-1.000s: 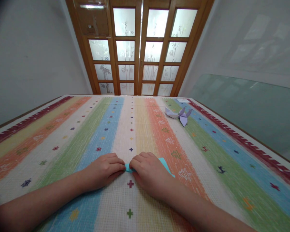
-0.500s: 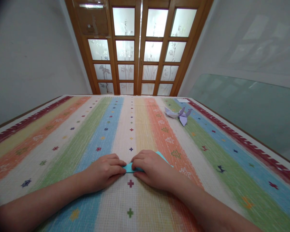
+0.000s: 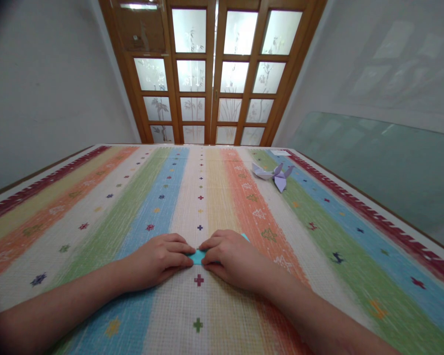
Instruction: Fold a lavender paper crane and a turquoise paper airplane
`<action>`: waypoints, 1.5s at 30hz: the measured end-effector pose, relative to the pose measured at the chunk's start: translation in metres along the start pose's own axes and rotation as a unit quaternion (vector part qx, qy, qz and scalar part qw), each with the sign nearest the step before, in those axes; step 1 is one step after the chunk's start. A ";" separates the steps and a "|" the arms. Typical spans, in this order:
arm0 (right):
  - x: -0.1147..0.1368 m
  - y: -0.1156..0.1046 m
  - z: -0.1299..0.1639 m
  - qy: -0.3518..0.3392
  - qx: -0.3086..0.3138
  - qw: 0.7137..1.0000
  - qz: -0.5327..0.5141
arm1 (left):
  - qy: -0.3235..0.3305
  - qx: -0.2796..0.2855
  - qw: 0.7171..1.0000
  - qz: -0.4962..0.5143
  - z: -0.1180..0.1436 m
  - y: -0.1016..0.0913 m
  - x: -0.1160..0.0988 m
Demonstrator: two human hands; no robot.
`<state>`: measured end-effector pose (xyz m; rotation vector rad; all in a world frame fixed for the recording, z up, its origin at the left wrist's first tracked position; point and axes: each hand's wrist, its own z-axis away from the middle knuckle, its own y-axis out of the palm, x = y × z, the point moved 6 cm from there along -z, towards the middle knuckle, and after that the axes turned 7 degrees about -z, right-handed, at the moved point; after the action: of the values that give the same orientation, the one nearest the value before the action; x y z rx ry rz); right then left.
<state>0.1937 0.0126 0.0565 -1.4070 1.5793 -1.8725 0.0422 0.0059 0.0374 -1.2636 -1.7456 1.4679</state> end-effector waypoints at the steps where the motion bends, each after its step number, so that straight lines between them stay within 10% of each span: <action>1: 0.000 0.000 0.000 -0.001 -0.001 1.000 -0.002 | -0.006 0.002 1.000 0.004 0.000 0.001 0.001; 28: 0.006 0.001 0.001 -0.007 0.024 1.000 0.017 | 0.014 0.056 0.997 -0.058 0.002 0.005 -0.005; 45: 0.007 0.008 0.013 0.219 0.019 0.969 0.110 | 0.027 0.051 0.995 -0.078 0.002 0.000 -0.010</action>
<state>0.1982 -0.0031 0.0516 -0.7924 1.7929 -2.1575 0.0446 -0.0040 0.0381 -1.0796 -1.6719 1.4018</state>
